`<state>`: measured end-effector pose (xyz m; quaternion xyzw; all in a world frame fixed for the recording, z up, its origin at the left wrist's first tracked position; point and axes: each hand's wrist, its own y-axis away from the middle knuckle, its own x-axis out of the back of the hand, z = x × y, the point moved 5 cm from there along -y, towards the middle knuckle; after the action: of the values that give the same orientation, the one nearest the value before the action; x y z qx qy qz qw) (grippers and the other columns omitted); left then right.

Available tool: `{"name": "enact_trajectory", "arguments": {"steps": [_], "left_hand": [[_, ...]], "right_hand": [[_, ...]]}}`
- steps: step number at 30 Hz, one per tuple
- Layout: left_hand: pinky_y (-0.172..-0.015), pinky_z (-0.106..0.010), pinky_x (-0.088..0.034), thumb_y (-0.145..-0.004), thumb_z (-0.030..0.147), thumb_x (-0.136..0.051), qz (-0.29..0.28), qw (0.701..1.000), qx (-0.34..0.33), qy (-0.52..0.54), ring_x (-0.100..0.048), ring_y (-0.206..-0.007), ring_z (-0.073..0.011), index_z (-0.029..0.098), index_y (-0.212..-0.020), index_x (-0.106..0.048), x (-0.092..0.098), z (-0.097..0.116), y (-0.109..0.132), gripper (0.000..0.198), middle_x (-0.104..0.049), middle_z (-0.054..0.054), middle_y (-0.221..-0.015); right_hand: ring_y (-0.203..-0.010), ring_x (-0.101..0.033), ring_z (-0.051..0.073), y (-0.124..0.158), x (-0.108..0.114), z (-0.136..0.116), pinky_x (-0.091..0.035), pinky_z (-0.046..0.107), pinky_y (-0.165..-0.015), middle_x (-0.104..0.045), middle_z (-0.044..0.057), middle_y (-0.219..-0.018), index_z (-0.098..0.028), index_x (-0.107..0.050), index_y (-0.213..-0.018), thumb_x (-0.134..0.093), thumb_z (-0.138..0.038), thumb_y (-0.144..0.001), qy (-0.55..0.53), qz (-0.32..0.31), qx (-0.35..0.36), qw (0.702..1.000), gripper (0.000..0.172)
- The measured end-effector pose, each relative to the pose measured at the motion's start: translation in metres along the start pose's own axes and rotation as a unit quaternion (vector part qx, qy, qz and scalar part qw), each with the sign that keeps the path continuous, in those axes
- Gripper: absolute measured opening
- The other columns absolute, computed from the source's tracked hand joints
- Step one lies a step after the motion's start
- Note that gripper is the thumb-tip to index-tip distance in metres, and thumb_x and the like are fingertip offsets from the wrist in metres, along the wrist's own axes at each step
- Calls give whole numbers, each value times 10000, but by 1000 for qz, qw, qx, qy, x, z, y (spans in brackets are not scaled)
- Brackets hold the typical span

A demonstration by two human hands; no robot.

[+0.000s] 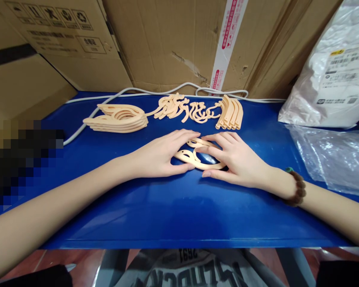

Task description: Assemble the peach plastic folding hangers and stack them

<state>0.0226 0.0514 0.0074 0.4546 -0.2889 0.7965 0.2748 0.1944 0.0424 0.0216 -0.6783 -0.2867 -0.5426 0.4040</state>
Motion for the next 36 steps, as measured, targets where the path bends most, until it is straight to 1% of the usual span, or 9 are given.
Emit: {"name": "enact_trajectory", "arguments": {"steps": [3,7,11,16,19,22,25,28,36], "left_hand": [[-1138,-424,-365,-863,497,-608,-7,1000,9,-2,-431,-1351,-278,141,-1455,-368,0,-1,1,731,-474,-146,-1443],[-1138,-422,-353,-864,507,-615,-5,1000,-13,-2,-456,-1321,-272,145,-1436,-392,0,0,-1,713,-498,-141,-1417],[-1070,-408,-413,-851,531,-628,-3,1000,-21,-14,-495,-1253,-271,144,-1427,-398,3,0,-2,731,-529,-144,-1355],[-1007,-412,-445,-800,602,-657,-4,999,-2,-34,-517,-1191,-285,138,-1409,-428,9,-2,-2,799,-555,-145,-1296],[-1002,-420,-442,-793,621,-648,-15,999,12,-46,-515,-1186,-289,148,-1409,-430,12,-2,-1,807,-560,-138,-1296],[-984,-422,-453,-792,577,-653,-24,997,22,-65,-519,-1174,-292,150,-1407,-428,15,-2,-1,782,-564,-134,-1282],[-982,-417,-458,-784,461,-658,-17,996,18,-89,-506,-1190,-298,149,-1403,-419,20,1,0,734,-555,-133,-1281],[-1018,-425,-436,-772,360,-639,-10,994,6,-106,-477,-1226,-305,142,-1407,-399,24,7,0,712,-530,-139,-1308],[-1037,-438,-432,-779,343,-634,-14,996,1,-91,-474,-1226,-309,128,-1421,-378,24,14,1,724,-499,-145,-1324]], "right_hand": [[-1175,-495,276,0,-1,0,-360,441,-995,-546,134,-1329,-189,-581,-1279,-467,-641,-904,-2,-2,3,1000,599],[-1174,-501,280,0,-1,1,-362,450,-1000,-551,131,-1325,-198,-550,-1319,-468,-635,-906,-9,-2,0,1000,607],[-1159,-524,276,0,-1,2,-387,434,-969,-572,129,-1308,-178,-504,-1348,-477,-625,-907,-17,22,-10,1000,628],[-1115,-554,286,1,-1,5,-409,421,-922,-611,130,-1250,-146,-497,-1313,-521,-678,-853,-11,42,-35,998,704],[-1115,-560,283,2,-1,5,-407,416,-930,-618,122,-1250,-152,-490,-1308,-535,-664,-855,-11,42,-38,998,685],[-1126,-561,285,3,0,5,-406,414,-934,-607,129,-1274,-155,-482,-1307,-536,-639,-868,-19,40,-45,998,656],[-1117,-569,295,3,1,7,-412,425,-929,-603,138,-1276,-163,-465,-1320,-543,-654,-855,-31,46,-62,997,681],[-1100,-577,297,3,3,8,-422,430,-919,-604,139,-1265,-173,-428,-1351,-556,-651,-847,-45,58,-72,995,706],[-1026,-592,270,4,5,7,-441,404,-863,-634,126,-1168,-162,-460,-1323,-566,-578,-879,-37,84,-50,995,618]]}}
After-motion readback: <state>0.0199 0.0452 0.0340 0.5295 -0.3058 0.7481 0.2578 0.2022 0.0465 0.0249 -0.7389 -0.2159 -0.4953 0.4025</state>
